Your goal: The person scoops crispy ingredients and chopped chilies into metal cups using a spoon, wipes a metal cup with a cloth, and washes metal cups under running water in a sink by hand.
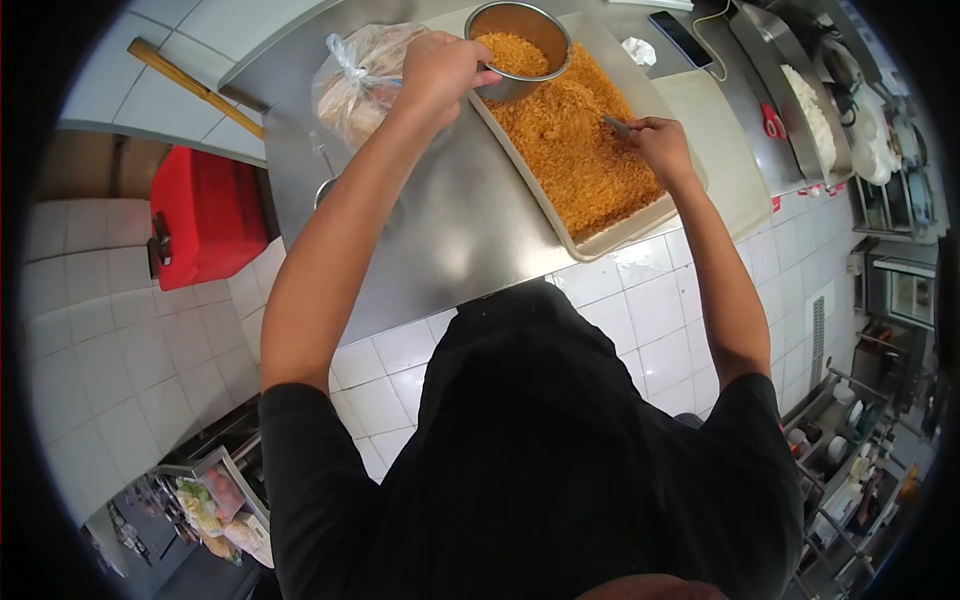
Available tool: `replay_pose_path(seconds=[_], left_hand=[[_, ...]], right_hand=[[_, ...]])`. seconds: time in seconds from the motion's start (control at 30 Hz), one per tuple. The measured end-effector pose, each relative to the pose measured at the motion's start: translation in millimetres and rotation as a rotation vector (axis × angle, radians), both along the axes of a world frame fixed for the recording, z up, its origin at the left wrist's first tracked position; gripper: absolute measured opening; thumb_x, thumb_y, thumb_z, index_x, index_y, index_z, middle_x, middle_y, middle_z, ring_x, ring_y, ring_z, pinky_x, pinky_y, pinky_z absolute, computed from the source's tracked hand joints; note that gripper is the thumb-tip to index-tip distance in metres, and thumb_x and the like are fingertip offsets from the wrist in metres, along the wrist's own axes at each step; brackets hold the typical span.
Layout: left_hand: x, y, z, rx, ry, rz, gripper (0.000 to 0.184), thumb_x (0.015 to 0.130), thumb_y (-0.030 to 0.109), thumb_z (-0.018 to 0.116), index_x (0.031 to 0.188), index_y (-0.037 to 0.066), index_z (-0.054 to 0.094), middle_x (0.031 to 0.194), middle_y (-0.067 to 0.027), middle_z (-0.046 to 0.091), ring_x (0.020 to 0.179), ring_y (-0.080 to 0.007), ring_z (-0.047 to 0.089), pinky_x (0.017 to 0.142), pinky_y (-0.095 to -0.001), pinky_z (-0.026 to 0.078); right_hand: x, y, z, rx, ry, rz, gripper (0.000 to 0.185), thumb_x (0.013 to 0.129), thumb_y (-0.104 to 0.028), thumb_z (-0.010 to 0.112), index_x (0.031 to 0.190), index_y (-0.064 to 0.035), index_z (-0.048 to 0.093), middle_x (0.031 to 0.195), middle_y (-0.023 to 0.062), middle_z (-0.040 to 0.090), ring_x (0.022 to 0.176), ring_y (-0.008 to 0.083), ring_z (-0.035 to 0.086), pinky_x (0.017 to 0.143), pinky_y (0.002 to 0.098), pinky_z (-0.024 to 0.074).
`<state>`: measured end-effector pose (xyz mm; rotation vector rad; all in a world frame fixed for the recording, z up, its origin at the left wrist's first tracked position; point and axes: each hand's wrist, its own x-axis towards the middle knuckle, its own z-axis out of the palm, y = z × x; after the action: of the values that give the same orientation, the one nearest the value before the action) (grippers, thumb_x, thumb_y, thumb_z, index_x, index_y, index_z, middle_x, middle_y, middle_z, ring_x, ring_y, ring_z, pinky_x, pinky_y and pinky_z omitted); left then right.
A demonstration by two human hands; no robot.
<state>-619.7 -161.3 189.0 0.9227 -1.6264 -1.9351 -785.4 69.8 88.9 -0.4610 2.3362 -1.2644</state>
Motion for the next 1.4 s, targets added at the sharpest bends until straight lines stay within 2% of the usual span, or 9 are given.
replay_pose_path(seconds=[0.43,0.5,0.53,0.57,0.63,0.83,0.97,1.17,1.4], left_hand=[[-28.8,7.8,-37.7,-0.174,-0.127,0.021,0.011,0.068,0.002,0.060,0.072,-0.006,0.054,0.064,-0.0124,0.058,0.052,-0.0202,0.063,0.045,-0.0296,0.047],[-31.3,17.1,-40.0,-0.111,-0.107,-0.040,0.011,0.071,-0.001,0.061,0.073,-0.005,0.051,0.070,-0.0122,0.055,0.057,-0.0223,0.062,0.050,-0.0276,0.051],[-31.3,21.7,-38.9,-0.081,-0.101,-0.071,0.012,0.072,-0.003,0.061,0.073,-0.004,0.049,0.073,-0.0122,0.053,0.059,-0.0234,0.061,0.053,-0.0266,0.054],[-31.4,25.3,-37.6,-0.047,-0.088,-0.063,0.011,0.071,-0.002,0.061,0.073,-0.005,0.050,0.071,-0.0128,0.055,0.057,-0.0228,0.062,0.050,-0.0270,0.052],[-26.5,31.4,-34.1,0.024,-0.070,-0.041,0.009,0.069,-0.002,0.059,0.073,-0.008,0.054,0.068,-0.0142,0.057,0.054,-0.0215,0.063,0.045,-0.0279,0.048],[-7.1,23.7,-24.1,0.037,-0.076,-0.053,0.010,0.070,-0.003,0.060,0.072,-0.009,0.052,0.070,-0.0153,0.056,0.053,-0.0214,0.061,0.045,-0.0266,0.048],[-1.1,13.1,-22.1,0.063,-0.020,-0.016,0.011,0.072,-0.003,0.060,0.076,-0.009,0.051,0.074,-0.0166,0.056,0.057,-0.0227,0.062,0.047,-0.0259,0.049],[0.5,-3.2,-17.2,0.043,-0.012,-0.020,0.012,0.074,-0.002,0.059,0.078,-0.007,0.049,0.078,-0.0166,0.056,0.062,-0.0240,0.063,0.052,-0.0262,0.050],[-8.4,-9.3,-25.3,0.023,0.014,0.024,0.012,0.073,-0.002,0.059,0.079,-0.006,0.049,0.077,-0.0158,0.056,0.059,-0.0238,0.063,0.051,-0.0278,0.051]], right_hand=[[8.3,19.7,112.4,-0.051,0.221,0.032,0.019,0.075,-0.003,0.056,0.091,0.0011,0.065,0.069,0.0050,0.062,0.058,0.0092,0.053,0.050,0.0238,0.0401],[28.6,8.8,109.1,0.074,0.733,0.130,0.022,0.073,0.001,0.056,0.093,-0.0024,0.065,0.073,0.0105,0.064,0.062,0.0174,0.059,0.056,0.0291,0.0442],[39.6,3.5,102.9,0.062,1.154,0.214,0.028,0.068,0.004,0.054,0.092,-0.0050,0.065,0.076,0.0145,0.062,0.066,0.0285,0.060,0.062,0.0362,0.0466],[49.2,-1.2,104.8,0.147,1.296,0.297,0.029,0.064,0.007,0.053,0.089,-0.0034,0.064,0.077,0.0147,0.061,0.068,0.0337,0.059,0.064,0.0404,0.0470],[50.7,-4.2,102.1,0.082,1.314,0.236,0.021,0.061,0.000,0.058,0.082,-0.0027,0.061,0.075,0.0140,0.058,0.070,0.0322,0.057,0.065,0.0425,0.0441],[23.0,2.6,61.0,0.405,1.078,0.094,0.019,0.062,-0.003,0.058,0.081,-0.0020,0.061,0.076,0.0162,0.058,0.069,0.0344,0.059,0.066,0.0435,0.0474],[24.3,4.5,5.9,0.354,0.798,0.160,0.011,0.068,-0.005,0.058,0.075,0.0007,0.064,0.070,0.0206,0.062,0.066,0.0373,0.060,0.065,0.0432,0.0490],[35.7,0.0,1.8,0.093,0.048,0.066,0.022,0.074,-0.005,0.053,0.088,0.0030,0.067,0.062,0.0130,0.061,0.055,0.0196,0.058,0.054,0.0307,0.0453],[14.8,19.3,43.0,-0.027,-0.052,-0.006,0.017,0.075,-0.003,0.057,0.089,0.0047,0.064,0.065,0.0039,0.060,0.054,0.0071,0.048,0.048,0.0210,0.0370]])
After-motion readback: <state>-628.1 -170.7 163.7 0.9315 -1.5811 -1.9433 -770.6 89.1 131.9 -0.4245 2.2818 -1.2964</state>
